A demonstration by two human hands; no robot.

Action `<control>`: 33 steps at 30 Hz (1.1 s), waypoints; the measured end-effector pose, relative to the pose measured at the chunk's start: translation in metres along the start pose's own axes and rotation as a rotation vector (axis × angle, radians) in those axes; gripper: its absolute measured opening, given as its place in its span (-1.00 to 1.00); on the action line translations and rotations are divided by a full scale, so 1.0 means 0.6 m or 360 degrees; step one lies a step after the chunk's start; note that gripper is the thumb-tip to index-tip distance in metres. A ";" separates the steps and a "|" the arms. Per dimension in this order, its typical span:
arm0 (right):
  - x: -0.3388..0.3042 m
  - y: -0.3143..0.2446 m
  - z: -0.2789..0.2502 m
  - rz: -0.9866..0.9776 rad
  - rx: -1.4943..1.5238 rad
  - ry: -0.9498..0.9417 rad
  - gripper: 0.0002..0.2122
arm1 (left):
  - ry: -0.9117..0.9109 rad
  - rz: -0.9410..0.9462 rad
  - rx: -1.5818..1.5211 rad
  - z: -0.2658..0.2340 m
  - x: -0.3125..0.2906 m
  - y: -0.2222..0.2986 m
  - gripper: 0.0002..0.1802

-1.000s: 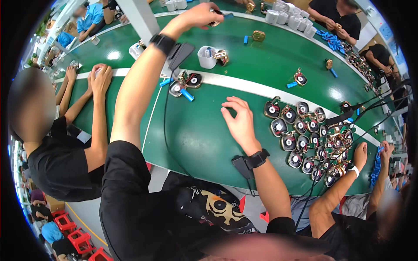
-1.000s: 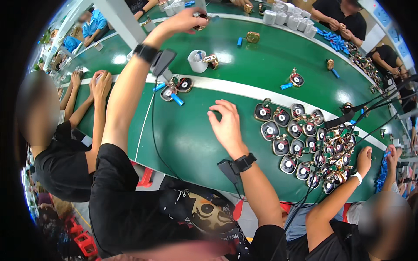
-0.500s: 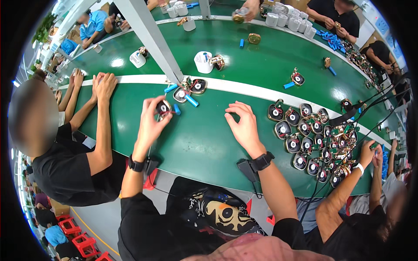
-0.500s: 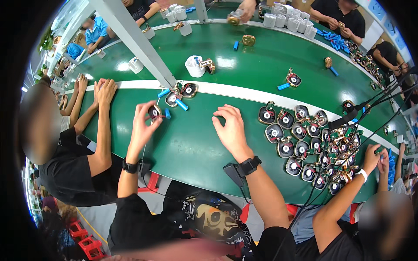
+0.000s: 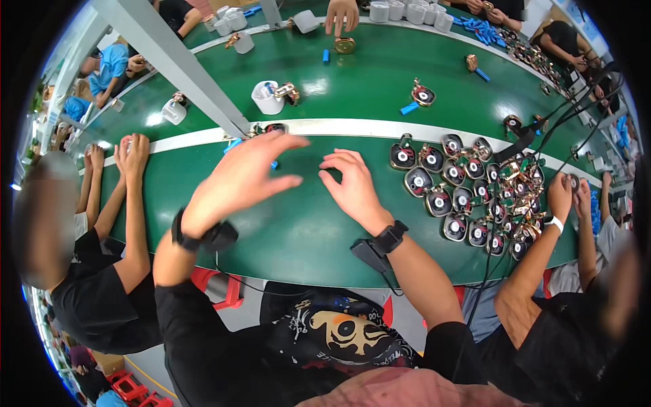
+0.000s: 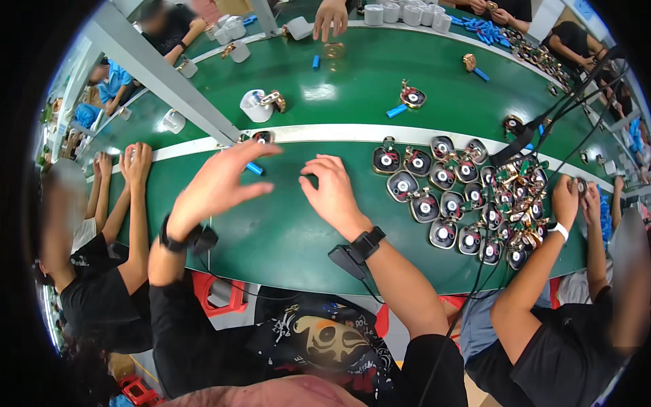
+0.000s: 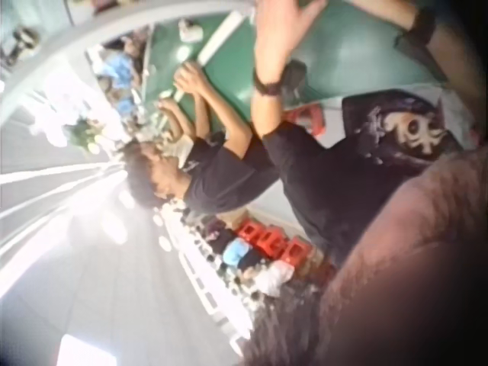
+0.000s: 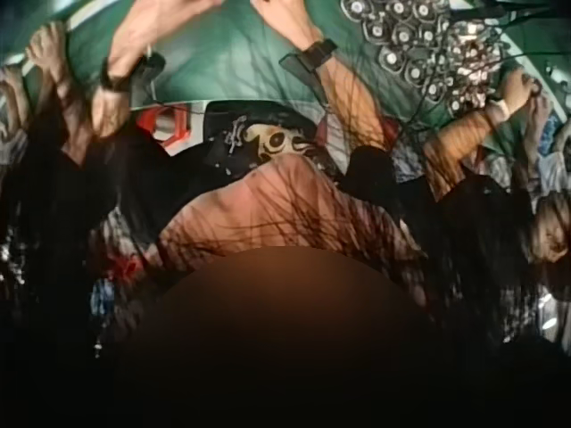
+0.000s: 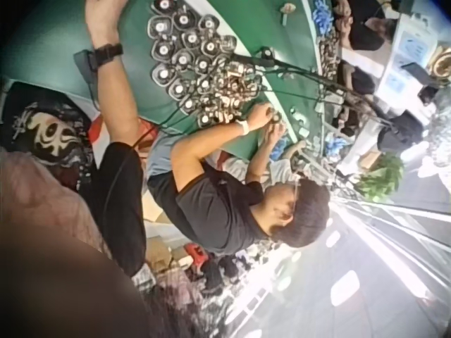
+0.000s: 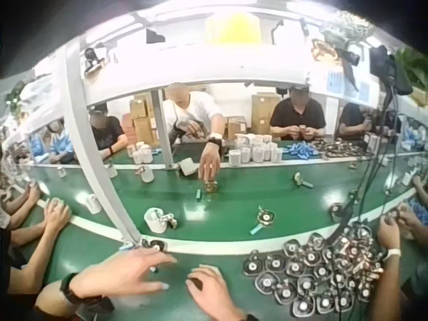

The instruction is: Assembling electronic speaker components by applying glue and fitting parts together on a manual assembly line.

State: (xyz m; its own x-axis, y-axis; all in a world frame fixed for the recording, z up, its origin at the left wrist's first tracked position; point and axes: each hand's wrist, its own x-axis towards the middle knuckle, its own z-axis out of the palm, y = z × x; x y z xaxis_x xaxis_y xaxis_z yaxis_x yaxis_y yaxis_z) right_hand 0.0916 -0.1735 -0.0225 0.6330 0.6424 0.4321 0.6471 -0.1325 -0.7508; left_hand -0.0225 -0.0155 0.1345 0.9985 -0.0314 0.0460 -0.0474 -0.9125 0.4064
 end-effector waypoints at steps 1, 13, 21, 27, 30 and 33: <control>-0.003 0.004 -0.004 0.0015 -0.0026 0.0007 -0.87 | -0.0081 0.0041 -0.0013 0.009 0.049 0.005 -0.50; -0.007 0.000 0.002 0.0267 0.0112 -0.0094 -0.90 | 0.0158 -0.0139 0.0198 0.253 0.440 -0.011 -0.48; -0.001 -0.004 -0.017 0.0179 0.0162 0.0005 -0.87 | 0.0114 0.0218 -0.0691 0.090 0.259 -0.087 -0.78; 0.001 -0.040 -0.019 0.0695 0.1493 -0.0571 -0.71 | 0.0263 -0.0064 -0.0873 0.076 0.077 -0.044 -0.80; -0.010 -0.050 -0.017 0.0788 0.1870 -0.0705 -0.64 | 0.0305 -0.0092 -0.0835 0.101 0.052 -0.030 -0.80; -0.008 -0.043 -0.005 0.0792 0.1962 -0.0655 -0.57 | 0.0342 -0.0209 -0.0886 0.132 0.043 -0.033 -0.79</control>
State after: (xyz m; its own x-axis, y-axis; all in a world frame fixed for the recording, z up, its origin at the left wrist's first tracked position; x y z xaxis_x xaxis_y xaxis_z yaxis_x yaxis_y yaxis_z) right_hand 0.0731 -0.1752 -0.0035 0.3752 0.9267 -0.0226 -0.5307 0.1948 -0.8249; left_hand 0.0065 -0.0307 0.0554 0.9715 0.2026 0.1227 0.0095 -0.5510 0.8344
